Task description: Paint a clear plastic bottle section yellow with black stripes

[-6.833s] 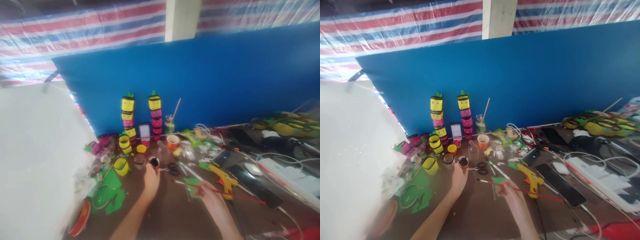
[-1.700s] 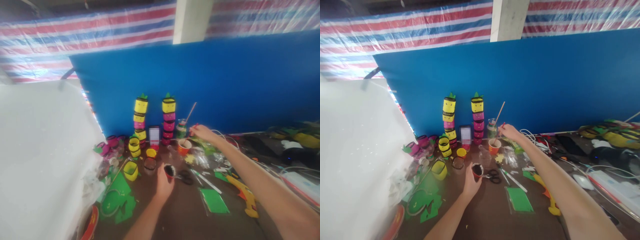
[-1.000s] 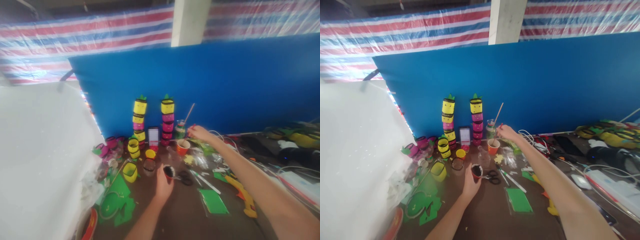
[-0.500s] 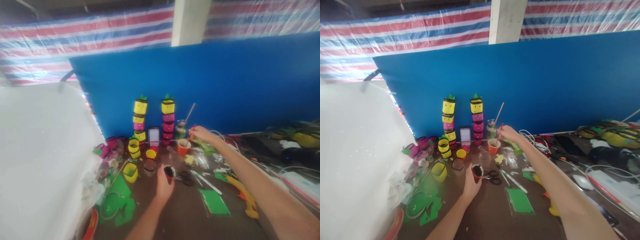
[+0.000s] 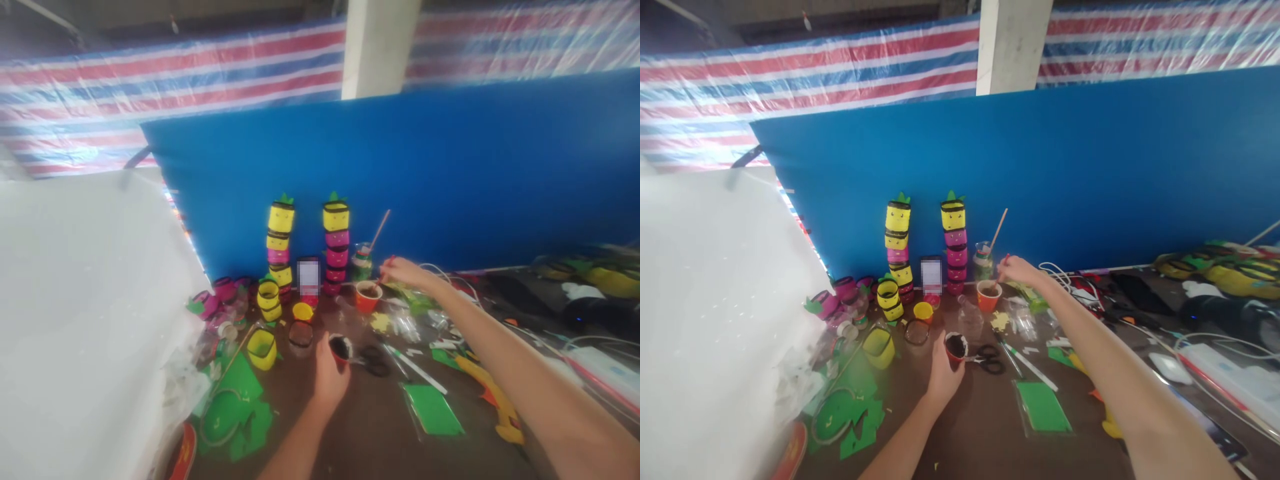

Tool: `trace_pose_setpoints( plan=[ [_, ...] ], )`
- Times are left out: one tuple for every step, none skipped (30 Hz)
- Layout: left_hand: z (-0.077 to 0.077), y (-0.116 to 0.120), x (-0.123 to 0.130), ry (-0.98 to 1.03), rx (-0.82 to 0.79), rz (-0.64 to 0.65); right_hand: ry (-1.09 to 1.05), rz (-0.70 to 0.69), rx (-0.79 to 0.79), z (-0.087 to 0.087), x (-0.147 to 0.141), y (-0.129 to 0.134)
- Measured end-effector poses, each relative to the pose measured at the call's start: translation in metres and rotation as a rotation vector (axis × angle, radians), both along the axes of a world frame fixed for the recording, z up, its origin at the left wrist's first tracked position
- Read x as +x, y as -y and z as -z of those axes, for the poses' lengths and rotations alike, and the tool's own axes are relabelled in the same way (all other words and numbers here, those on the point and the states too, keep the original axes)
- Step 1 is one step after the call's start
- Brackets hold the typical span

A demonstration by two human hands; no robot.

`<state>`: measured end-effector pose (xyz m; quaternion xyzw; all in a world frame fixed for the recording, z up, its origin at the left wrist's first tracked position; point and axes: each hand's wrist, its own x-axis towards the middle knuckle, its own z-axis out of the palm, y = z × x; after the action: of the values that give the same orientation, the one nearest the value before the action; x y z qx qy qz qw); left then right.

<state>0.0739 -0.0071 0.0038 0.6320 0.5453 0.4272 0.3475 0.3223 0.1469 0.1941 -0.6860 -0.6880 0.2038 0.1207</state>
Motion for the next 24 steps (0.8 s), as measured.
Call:
trace_pose_setpoints(
  plan=[
    [-0.0001, 0.0001, 0.0, 0.002, 0.002, 0.0, 0.0, 0.002, 0.0, -0.0001, 0.0004, 0.0004],
    [0.0, 0.0003, 0.0001, 0.004, 0.005, 0.001, 0.0, 0.005, 0.001, -0.0001, 0.0006, 0.0007],
    [0.0, 0.0005, 0.0001, 0.006, 0.008, 0.002, -0.001, 0.006, 0.004, -0.0003, 0.0008, 0.001],
    [0.0, 0.0006, 0.0002, 0.007, 0.009, 0.002, -0.003, 0.005, 0.007, -0.0005, 0.0009, 0.0014],
    [-0.0001, 0.0008, 0.0003, 0.01, 0.009, 0.001, -0.006, 0.0, 0.01, -0.0007, 0.0009, 0.0018],
    [-0.0004, 0.0009, 0.0004, 0.013, 0.006, 0.0, -0.008, -0.004, 0.014, -0.0009, 0.0009, 0.0023],
    [-0.0007, 0.001, 0.0005, 0.017, 0.002, -0.002, -0.009, -0.006, 0.021, -0.0011, 0.0009, 0.0028],
    [-0.001, 0.001, 0.0006, 0.02, -0.002, -0.004, -0.01, -0.008, 0.029, -0.0013, 0.0009, 0.0034],
    [-0.0013, 0.0009, 0.0007, 0.022, -0.006, -0.004, -0.009, -0.009, 0.036, -0.0014, 0.0009, 0.0039],
    [-0.0016, 0.0009, 0.0007, 0.023, -0.008, -0.004, -0.009, -0.01, 0.039, -0.0014, 0.0009, 0.0043],
    [-0.0017, 0.0008, 0.0006, 0.023, -0.008, -0.005, -0.008, -0.013, 0.038, -0.0014, 0.0008, 0.0046],
    [-0.0017, 0.0007, 0.0006, 0.022, -0.005, -0.006, -0.008, -0.014, 0.035, -0.0012, 0.0007, 0.0047],
    [-0.0016, 0.0006, 0.0005, 0.021, -0.002, -0.009, -0.007, -0.013, 0.035, -0.001, 0.0004, 0.0047],
    [-0.0013, 0.0005, 0.0005, 0.022, 0.003, -0.011, -0.004, -0.009, 0.036, -0.0007, 0.0001, 0.0045],
    [-0.001, 0.0004, 0.0005, 0.024, 0.005, -0.011, -0.001, -0.006, 0.039, -0.0004, -0.0002, 0.0043],
    [-0.0005, 0.0002, 0.0006, 0.028, 0.006, -0.013, 0.002, -0.003, 0.043, 0.0, -0.0006, 0.0041],
    [0.0002, 0.0, 0.0008, 0.033, 0.004, -0.013, 0.005, 0.0, 0.047, 0.0003, -0.0009, 0.0039],
    [0.0009, -0.0003, 0.001, 0.036, 0.001, -0.013, 0.008, 0.003, 0.05, 0.0006, -0.0011, 0.0039],
    [0.0018, -0.0006, 0.0013, 0.036, -0.003, -0.012, 0.009, 0.008, 0.056, 0.0009, -0.0011, 0.0039],
    [0.0028, -0.001, 0.0016, 0.035, -0.005, -0.011, 0.01, 0.013, 0.062, 0.0011, -0.001, 0.004],
    [0.0038, -0.0013, 0.0018, 0.034, -0.005, -0.011, 0.011, 0.018, 0.069, 0.0013, -0.0008, 0.0041],
    [0.0048, -0.0016, 0.002, 0.033, -0.002, -0.011, 0.011, 0.019, 0.075, 0.0015, -0.0004, 0.0042],
    [0.0058, -0.0019, 0.002, 0.033, 0.0, -0.012, 0.011, 0.017, 0.082, 0.0016, 0.0, 0.0043],
    [0.0067, -0.0021, 0.0021, 0.035, 0.001, -0.012, 0.01, 0.013, 0.091, 0.0016, 0.0004, 0.0043]
  ],
)
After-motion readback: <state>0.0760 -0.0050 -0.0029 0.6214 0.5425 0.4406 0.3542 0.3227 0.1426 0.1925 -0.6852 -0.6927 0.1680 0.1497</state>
